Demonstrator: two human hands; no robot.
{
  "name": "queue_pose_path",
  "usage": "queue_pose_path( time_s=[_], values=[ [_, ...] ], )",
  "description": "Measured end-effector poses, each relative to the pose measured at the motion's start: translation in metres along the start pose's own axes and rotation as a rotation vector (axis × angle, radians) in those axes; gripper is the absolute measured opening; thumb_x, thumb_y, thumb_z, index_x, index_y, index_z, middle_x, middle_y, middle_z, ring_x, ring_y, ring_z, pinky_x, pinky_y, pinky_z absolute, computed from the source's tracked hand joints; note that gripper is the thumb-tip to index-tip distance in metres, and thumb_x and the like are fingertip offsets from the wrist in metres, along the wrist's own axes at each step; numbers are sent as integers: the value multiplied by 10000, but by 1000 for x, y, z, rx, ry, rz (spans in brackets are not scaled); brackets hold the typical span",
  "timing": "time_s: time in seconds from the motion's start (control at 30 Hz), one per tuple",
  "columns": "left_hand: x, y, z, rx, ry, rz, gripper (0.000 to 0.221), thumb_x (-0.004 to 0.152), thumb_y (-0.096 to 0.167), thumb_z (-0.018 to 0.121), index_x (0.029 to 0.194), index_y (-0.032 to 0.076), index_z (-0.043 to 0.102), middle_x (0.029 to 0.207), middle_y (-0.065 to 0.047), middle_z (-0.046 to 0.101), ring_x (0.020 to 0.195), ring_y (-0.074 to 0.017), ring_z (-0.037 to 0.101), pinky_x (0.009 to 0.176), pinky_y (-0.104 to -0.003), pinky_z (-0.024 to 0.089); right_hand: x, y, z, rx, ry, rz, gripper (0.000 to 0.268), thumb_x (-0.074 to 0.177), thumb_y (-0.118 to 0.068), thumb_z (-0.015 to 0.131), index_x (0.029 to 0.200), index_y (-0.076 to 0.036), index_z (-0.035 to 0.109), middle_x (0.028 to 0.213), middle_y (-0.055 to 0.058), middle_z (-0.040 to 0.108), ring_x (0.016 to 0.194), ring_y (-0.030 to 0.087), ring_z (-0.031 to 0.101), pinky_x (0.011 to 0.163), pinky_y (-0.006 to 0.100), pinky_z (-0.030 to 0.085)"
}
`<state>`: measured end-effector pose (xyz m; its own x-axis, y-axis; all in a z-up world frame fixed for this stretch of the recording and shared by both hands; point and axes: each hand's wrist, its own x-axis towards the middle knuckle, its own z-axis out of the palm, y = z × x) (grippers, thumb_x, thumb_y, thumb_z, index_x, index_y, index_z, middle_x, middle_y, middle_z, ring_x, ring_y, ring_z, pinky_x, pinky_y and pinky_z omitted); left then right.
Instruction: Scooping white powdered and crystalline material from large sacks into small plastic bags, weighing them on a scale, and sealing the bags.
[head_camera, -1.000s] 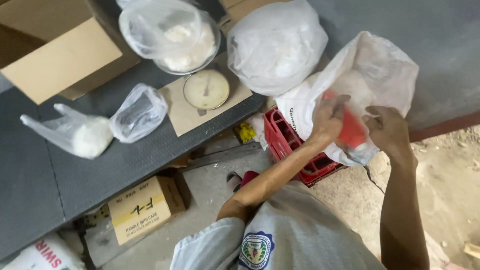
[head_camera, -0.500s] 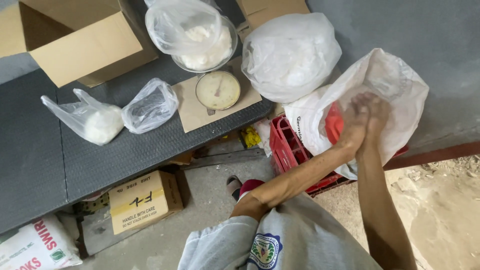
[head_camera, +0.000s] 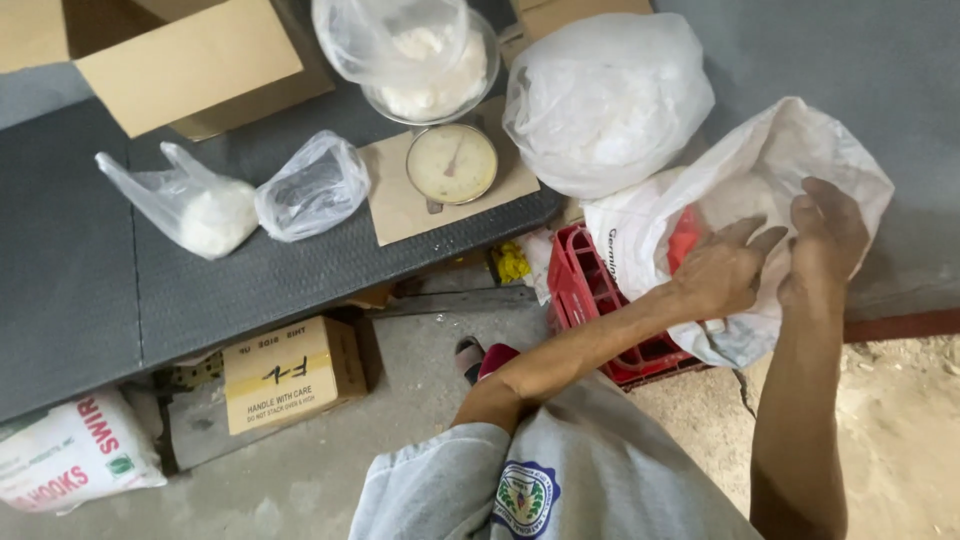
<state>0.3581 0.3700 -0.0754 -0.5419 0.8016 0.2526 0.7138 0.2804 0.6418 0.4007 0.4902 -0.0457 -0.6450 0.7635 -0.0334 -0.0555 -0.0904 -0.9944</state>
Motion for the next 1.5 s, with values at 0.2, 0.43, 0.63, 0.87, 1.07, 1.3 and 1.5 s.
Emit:
queue_pose_path(
  time_s=[0.2, 0.43, 0.63, 0.87, 1.07, 1.3, 1.5],
  values=[
    [-36, 23, -80, -148, -120, -282, 541, 966, 101, 562, 1502, 99, 494, 1089, -258, 742, 969, -369, 755, 865, -441, 585, -36, -62, 54, -429, -80, -153, 384, 970, 0, 638, 1350, 14, 587, 1230, 207, 647, 961, 257, 636, 847, 393, 521],
    [-50, -33, -121, -392, 255, -105, 730, 772, -41, 585, 1483, 50, 444, 1586, -279, 355, 1132, -385, 646, 917, -416, 595, -56, -99, 126, -669, -279, -404, 727, 873, 40, 701, 1510, 73, 352, 1454, 304, 405, 1259, 378, 489, 976, 442, 516],
    [-66, -89, -211, -37, 692, -125, 663, 839, 24, 656, 1475, 110, 489, 1573, -260, 373, 1461, -448, 414, 1219, -563, 389, -49, -82, 211, -574, -471, -152, 625, 946, -103, 644, 1526, -35, 421, 1484, 199, 516, 1300, 323, 569, 1012, 440, 522],
    [-86, -184, -347, 367, 1199, -209, 795, 890, 207, 721, 1575, 105, 329, 1649, -258, 216, 1575, -445, 187, 1316, -614, 149, -21, -57, 337, -232, -657, -120, 659, 944, -247, 683, 1478, 9, 393, 1481, 227, 492, 1245, 322, 609, 960, 416, 568],
    [-89, -260, -417, 67, 1103, -429, 1015, 779, 327, 870, 1564, 31, 299, 1580, -311, 232, 1466, -471, 264, 1203, -550, 266, 12, -42, 433, -502, -542, -232, 796, 890, -316, 796, 1459, 53, 378, 1418, 303, 513, 1262, 382, 589, 1005, 423, 531],
    [-71, -361, -409, -744, 754, -438, 679, 841, 202, 782, 1385, -83, 491, 1240, -214, 641, 1158, -360, 647, 1038, -456, 494, 73, 33, 486, -471, -445, -191, 544, 837, -146, 798, 1277, 129, 636, 1142, 312, 682, 962, 354, 650, 759, 434, 517],
    [-41, -453, -359, -1745, 567, -485, 260, 996, 92, 548, 1206, -41, 623, 1101, -194, 660, 992, -349, 624, 931, -539, 501, 123, 69, 489, 247, -343, 438, 174, 918, 32, 510, 1042, 83, 622, 813, 157, 633, 531, 191, 594, 437, 323, 516]
  ],
)
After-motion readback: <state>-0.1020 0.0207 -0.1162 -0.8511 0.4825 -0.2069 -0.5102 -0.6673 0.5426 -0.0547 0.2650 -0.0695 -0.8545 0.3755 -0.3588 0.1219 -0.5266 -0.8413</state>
